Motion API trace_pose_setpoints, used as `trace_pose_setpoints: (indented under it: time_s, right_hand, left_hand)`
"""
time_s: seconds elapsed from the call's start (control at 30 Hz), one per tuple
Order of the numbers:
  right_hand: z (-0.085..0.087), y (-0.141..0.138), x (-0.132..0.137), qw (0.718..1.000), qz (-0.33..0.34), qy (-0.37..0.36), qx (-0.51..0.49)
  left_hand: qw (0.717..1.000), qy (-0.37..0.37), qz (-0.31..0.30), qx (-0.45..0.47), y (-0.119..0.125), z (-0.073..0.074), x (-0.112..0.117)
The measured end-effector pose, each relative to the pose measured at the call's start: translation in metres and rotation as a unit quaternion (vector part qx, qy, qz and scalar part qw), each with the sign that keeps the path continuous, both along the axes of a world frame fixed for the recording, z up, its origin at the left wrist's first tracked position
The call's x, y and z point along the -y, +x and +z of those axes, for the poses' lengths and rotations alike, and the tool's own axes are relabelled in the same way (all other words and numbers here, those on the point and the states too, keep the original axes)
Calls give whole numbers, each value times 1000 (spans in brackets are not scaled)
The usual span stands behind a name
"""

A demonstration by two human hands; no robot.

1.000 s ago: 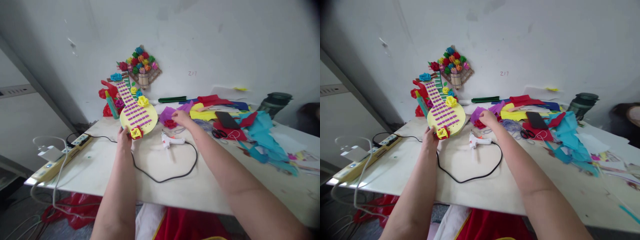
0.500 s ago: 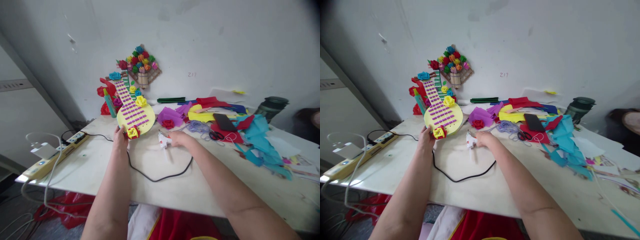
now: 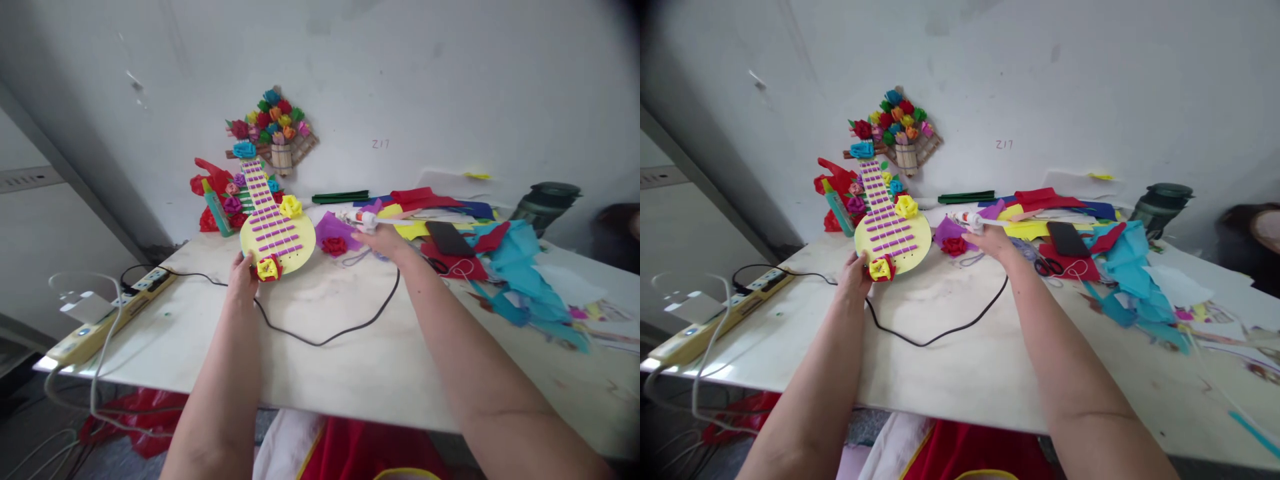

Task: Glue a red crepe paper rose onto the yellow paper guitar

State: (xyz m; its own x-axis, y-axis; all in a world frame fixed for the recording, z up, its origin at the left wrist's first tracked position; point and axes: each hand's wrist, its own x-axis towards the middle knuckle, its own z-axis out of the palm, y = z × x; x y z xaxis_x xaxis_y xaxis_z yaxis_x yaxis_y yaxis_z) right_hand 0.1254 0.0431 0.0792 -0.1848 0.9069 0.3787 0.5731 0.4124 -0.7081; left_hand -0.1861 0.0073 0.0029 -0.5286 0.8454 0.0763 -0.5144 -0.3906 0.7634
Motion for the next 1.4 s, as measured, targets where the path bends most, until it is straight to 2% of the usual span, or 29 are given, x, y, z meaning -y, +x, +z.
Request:
trace_pose_setpoints:
  time_s: [0.1, 0.23, 0.4, 0.67, 1.17, 1.4]
  right_hand:
    - [6, 1, 5, 993, 47, -36, -100]
    - [11, 5, 10, 986, 89, -59, -129]
    - [10, 14, 5, 985, 103, -103, -97]
    - [7, 16, 3, 989, 87, -116, -16]
    - [8, 8, 8, 987, 64, -149, 5]
    - [5, 6, 7, 988, 65, -141, 16]
  left_hand:
    - [999, -24, -26, -7, 4, 0, 1]
    - [997, -60, -53, -23, 7, 0, 1]
    - [995, -76, -59, -28, 8, 1, 1]
    - [995, -72, -61, -30, 4, -3, -2]
    - [994, -59, -80, -45, 2, -3, -2]
    - [994, -58, -75, -46, 4, 0, 0]
